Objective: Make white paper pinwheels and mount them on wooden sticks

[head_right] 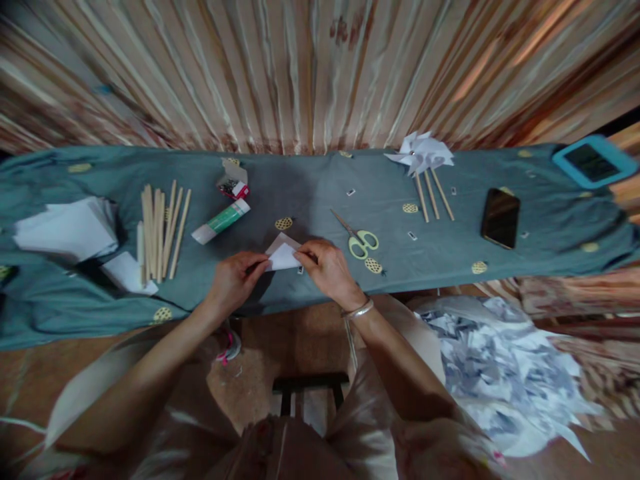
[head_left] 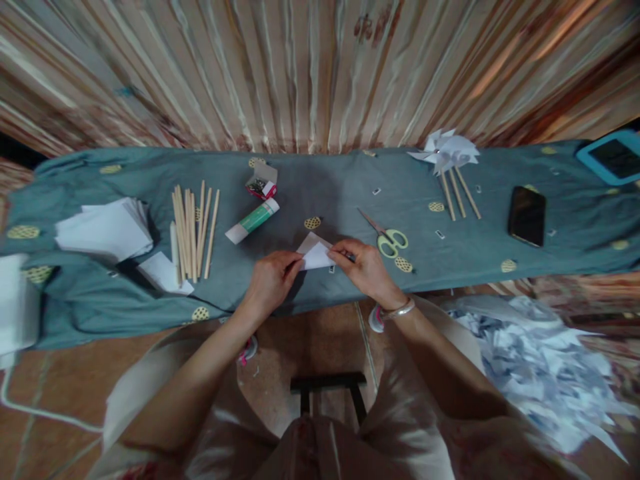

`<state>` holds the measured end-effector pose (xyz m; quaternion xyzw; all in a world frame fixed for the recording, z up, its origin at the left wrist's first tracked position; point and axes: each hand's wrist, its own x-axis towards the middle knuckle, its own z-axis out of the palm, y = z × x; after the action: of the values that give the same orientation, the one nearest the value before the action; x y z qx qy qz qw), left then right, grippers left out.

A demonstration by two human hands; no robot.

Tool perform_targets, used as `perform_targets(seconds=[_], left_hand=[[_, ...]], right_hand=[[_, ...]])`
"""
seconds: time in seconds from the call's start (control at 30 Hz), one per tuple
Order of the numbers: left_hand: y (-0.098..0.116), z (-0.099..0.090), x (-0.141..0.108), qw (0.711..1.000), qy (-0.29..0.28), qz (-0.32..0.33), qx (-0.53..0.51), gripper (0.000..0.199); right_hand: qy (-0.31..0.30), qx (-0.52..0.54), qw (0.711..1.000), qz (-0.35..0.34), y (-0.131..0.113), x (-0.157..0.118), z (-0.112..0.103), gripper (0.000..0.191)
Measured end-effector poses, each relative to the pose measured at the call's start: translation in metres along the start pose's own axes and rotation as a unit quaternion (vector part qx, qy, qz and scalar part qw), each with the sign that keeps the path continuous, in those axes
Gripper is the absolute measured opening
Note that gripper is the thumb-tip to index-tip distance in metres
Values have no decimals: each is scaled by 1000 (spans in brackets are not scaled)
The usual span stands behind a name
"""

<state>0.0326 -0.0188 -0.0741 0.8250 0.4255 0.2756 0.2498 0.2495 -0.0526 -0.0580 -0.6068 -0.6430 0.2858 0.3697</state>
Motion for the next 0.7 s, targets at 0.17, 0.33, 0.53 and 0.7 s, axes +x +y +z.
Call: perform_targets(seconds=[0.17,0.33,0.53,0.7], left_hand=[[13,-4,2,997,41,46,53,25],[29,5,-15,973,-15,167,156,34],[26,22,-31,967,-47,169,185,50],[22,22,-32,967,-51,164,188,58]], right_hand=[[25,-32,999,-36,9,10,5,13],[28,-62,997,-37,15,19,11,16],[46,-91,994,-44,16,20,16,17],[58,-106,992,-38,14,22,18,13]])
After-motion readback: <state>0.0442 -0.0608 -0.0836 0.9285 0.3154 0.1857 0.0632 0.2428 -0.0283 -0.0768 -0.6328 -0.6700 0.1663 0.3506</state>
